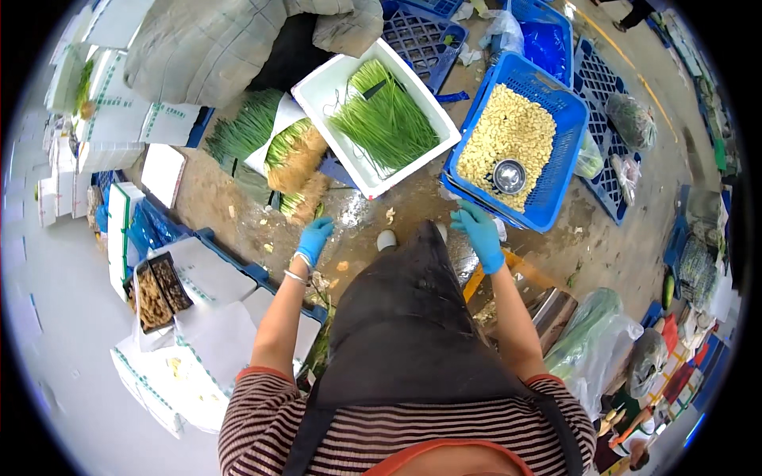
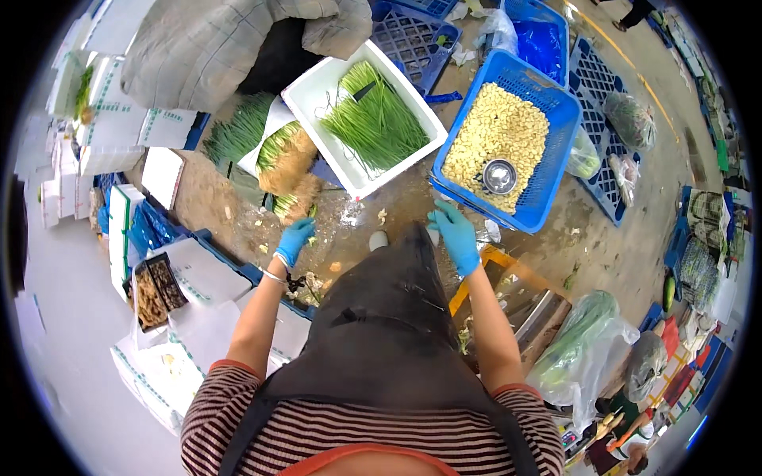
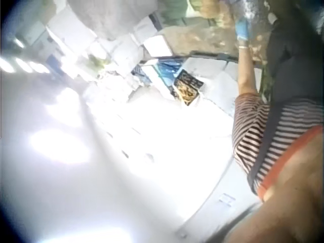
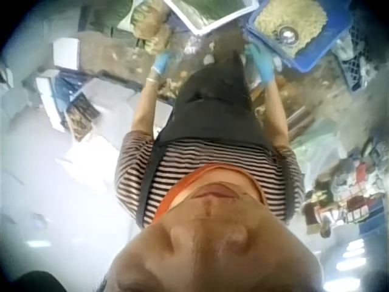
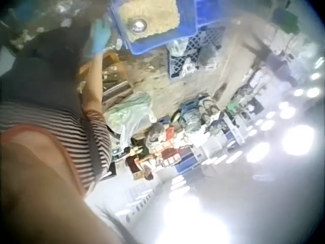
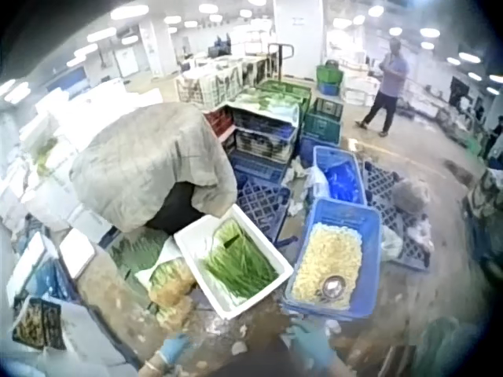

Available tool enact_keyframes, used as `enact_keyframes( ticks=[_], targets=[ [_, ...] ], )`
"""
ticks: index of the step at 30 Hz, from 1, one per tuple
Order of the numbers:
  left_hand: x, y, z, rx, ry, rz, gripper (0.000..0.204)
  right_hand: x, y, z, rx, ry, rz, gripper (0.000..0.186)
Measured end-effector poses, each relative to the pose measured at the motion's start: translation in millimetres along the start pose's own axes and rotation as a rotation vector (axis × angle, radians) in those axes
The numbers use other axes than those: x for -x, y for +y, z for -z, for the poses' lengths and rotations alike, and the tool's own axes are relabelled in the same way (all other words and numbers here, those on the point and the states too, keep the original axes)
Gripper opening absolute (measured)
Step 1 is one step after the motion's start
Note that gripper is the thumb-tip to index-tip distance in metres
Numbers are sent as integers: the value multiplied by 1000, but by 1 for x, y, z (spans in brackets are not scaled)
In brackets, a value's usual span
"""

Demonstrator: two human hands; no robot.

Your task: The person bundles green onions by wrapping them with tape and places the bundles into plastic bags by hand.

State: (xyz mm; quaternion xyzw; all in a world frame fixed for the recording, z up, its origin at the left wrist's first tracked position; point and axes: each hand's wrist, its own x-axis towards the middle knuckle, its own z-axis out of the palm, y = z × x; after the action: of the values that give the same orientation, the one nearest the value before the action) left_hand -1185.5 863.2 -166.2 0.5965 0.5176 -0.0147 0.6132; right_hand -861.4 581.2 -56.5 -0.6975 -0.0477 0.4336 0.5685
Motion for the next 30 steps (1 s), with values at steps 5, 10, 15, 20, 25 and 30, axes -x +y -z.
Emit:
enact_keyframes(
  ticks=[5, 10, 15, 20, 25, 30],
  targets=[
    [-96, 204, 102, -589, 391, -481, 44, -150, -14, -30, -41, -106, -71, 34],
    [-193, 397, 245, -976, 758, -894, 56, -342, 90, -54, 967, -444, 387, 43],
    [-287, 500, 327, -1566, 685, -968, 88, -470, 118, -145, 1031, -462, -16, 67],
    [-369, 443, 341, -1265, 504, -503, 78, -574, 133, -200, 942, -453, -27, 95],
    [-364, 428, 408, -1469, 746, -557, 51, -635, 155, -280, 1014, -341, 27, 120],
    [-345, 419, 460, -1561, 780, -725, 33, -672, 205, -331, 1227, -19, 225, 108]
  ],
)
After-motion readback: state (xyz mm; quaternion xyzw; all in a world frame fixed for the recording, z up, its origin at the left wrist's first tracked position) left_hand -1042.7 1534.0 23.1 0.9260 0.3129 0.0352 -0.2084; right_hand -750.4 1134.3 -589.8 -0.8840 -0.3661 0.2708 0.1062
